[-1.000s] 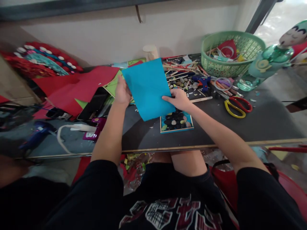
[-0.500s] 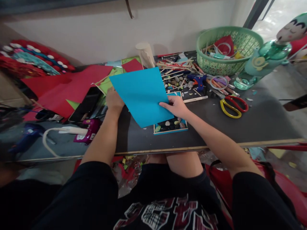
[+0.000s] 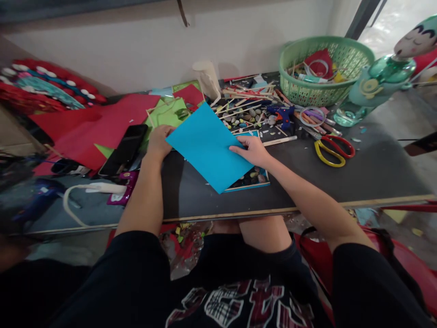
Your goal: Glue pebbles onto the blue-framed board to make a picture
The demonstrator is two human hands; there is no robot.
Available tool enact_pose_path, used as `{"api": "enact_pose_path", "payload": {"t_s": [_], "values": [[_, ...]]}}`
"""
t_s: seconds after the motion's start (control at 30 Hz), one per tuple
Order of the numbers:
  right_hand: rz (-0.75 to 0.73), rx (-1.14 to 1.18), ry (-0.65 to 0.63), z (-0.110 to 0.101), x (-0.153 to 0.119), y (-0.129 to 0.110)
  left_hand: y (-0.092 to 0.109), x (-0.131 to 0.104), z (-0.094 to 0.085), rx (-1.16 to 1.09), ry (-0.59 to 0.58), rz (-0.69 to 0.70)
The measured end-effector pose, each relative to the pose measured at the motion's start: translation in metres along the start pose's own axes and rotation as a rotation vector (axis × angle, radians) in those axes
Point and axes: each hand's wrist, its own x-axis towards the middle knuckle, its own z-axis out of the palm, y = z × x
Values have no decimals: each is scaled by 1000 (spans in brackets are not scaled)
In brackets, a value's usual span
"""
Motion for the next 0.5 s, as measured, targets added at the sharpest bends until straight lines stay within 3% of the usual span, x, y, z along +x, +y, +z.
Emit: {"api": "enact_pose_path", "payload": {"t_s": [0.1,0.23,0.5], "values": [[-12,-10,45,-1,0,-2,3,-9,-13,10,11,24],[13,79,98,-2,0,-1,4,-16,-31,93,-82,-44],[14,117,113,2,-4,0,14,-18,-43,216,-192,3]]}}
